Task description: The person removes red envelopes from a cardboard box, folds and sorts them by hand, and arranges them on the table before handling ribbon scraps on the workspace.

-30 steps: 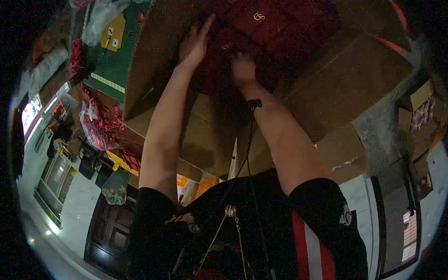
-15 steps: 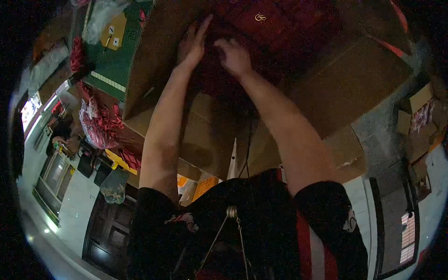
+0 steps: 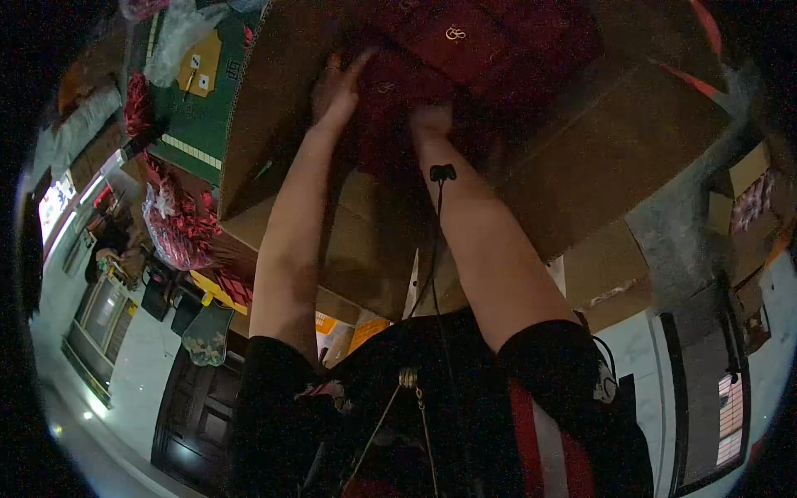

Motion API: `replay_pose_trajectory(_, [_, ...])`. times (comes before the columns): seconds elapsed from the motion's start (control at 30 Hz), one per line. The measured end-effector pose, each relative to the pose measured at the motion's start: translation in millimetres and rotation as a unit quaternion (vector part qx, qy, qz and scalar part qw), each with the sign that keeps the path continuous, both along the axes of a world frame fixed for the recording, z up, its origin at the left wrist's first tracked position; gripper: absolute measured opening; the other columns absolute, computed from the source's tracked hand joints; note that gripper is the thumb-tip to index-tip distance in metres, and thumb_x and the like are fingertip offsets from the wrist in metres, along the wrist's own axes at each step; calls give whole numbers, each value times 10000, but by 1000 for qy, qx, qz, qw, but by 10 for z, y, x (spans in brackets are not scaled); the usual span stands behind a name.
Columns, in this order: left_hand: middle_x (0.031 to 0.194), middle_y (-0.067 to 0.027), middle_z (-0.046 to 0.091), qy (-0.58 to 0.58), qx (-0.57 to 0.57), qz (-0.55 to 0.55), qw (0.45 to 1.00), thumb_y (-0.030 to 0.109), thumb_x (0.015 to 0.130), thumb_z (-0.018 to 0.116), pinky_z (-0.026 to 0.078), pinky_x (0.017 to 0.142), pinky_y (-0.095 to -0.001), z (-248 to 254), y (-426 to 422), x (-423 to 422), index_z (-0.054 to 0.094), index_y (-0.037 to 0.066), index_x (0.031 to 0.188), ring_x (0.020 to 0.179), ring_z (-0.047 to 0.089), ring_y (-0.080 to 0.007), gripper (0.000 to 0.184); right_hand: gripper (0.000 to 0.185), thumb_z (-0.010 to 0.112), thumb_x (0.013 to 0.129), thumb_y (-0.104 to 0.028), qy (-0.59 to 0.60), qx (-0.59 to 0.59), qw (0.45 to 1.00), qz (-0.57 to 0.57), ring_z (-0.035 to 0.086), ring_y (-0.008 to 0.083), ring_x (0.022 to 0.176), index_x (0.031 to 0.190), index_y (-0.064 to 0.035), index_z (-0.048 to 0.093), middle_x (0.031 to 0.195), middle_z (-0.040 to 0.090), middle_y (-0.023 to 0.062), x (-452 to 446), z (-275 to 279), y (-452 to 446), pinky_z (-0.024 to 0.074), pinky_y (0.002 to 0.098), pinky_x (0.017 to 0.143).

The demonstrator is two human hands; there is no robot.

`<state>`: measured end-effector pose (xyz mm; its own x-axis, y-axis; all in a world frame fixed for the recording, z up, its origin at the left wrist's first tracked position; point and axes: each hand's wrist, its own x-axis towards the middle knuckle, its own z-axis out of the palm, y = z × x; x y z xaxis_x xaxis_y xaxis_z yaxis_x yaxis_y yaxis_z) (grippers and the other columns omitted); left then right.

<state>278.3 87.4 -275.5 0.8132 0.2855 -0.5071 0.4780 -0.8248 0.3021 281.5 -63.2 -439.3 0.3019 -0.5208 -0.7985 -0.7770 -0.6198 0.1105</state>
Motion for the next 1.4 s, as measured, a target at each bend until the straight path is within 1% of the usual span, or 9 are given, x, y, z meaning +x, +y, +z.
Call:
replay_pose_trajectory(0.07, [1490, -210, 302, -10, 59, -23, 998, -47, 913, 451, 486, 949, -466, -151, 56, -90, 352, 427, 1427, 1217, 487, -399, 706, 295, 652, 866, -269, -293, 191, 937, 5, 604, 275, 763, 883, 25, 626, 871, 645, 151, -52, 751, -23, 513, 382, 712])
replay_pose_trajectory(0.2, [1503, -196, 284, -16, 42, -26, 999, -55, 901, 458, 450, 1000, -472, -111, 63, -61, 403, 400, 1407, 1283, 425, -395, 682, 323, 616, 888, -284, -278, 125, 952, -21, 577, 226, 697, 752, 8, 609, 786, 622, 122, -211, 673, 14, 507, 358, 680])
replay_pose_trajectory(0.27, [1502, -192, 286, -35, 49, -29, 998, -44, 909, 457, 436, 1020, -468, -105, 52, -40, 410, 400, 1403, 1300, 408, -394, 666, 569, 760, 737, -337, -241, 136, 959, -57, 614, 289, 1000, 1147, 23, 596, 1106, 646, 175, -269, 372, 40, 476, 362, 906])
replay_pose_trajectory(0.4, [1498, -194, 293, 5, 11, 1, 1000, -27, 922, 448, 409, 1049, -466, -27, 5, -20, 421, 398, 1397, 1310, 396, -385, 638, 551, 740, 760, -299, -58, 198, 954, -216, 626, 305, 977, 1158, 48, 584, 1111, 645, 186, -32, 283, 162, 493, 365, 873])
replay_pose_trajectory(0.5, [1492, -187, 314, -63, 66, -34, 995, -18, 926, 451, 476, 963, -443, -136, 52, -101, 415, 406, 1401, 1238, 489, -364, 638, 330, 534, 900, -257, -447, 189, 868, 110, 593, 228, 662, 732, 3, 649, 762, 645, 127, -301, -39, 247, 519, 353, 657])
replay_pose_trajectory(0.57, [1458, -194, 347, -98, 38, 16, 994, -14, 870, 470, 509, 880, -464, -189, 99, -147, 463, 398, 1366, 1130, 536, -410, 644, 534, 746, 744, -311, -326, 192, 924, 50, 659, 318, 860, 1114, 55, 624, 1020, 683, 156, -222, 326, 292, 526, 373, 771])
replay_pose_trajectory(0.7, [1483, -174, 344, -130, 115, -50, 984, -1, 912, 479, 535, 621, -387, -277, 169, -202, 395, 412, 1418, 812, 631, -315, 658, 321, 609, 863, -273, -224, 247, 896, 292, 608, 267, 975, 1067, -29, 649, 1056, 630, 164, -335, -243, 206, 512, 397, 827])
replay_pose_trajectory(0.77, [1485, -185, 337, -106, 123, -54, 985, 8, 901, 491, 531, 616, -383, -228, 132, -207, 375, 409, 1429, 776, 611, -314, 673, 579, 791, 689, -268, -211, 173, 953, -133, 628, 337, 968, 1123, 61, 594, 1087, 649, 190, -91, 536, 173, 498, 384, 849])
replay_pose_trajectory(1.4, [1462, -204, 352, -100, 9, 85, 991, 298, 888, 558, 486, 876, -493, -148, 3, -151, 460, 293, 1379, 1140, 522, -425, 500, 226, 640, 828, -64, -145, 587, 753, -260, 547, 190, 984, 1047, -39, 594, 1066, 587, 67, -18, 1341, 340, 455, 338, 874])
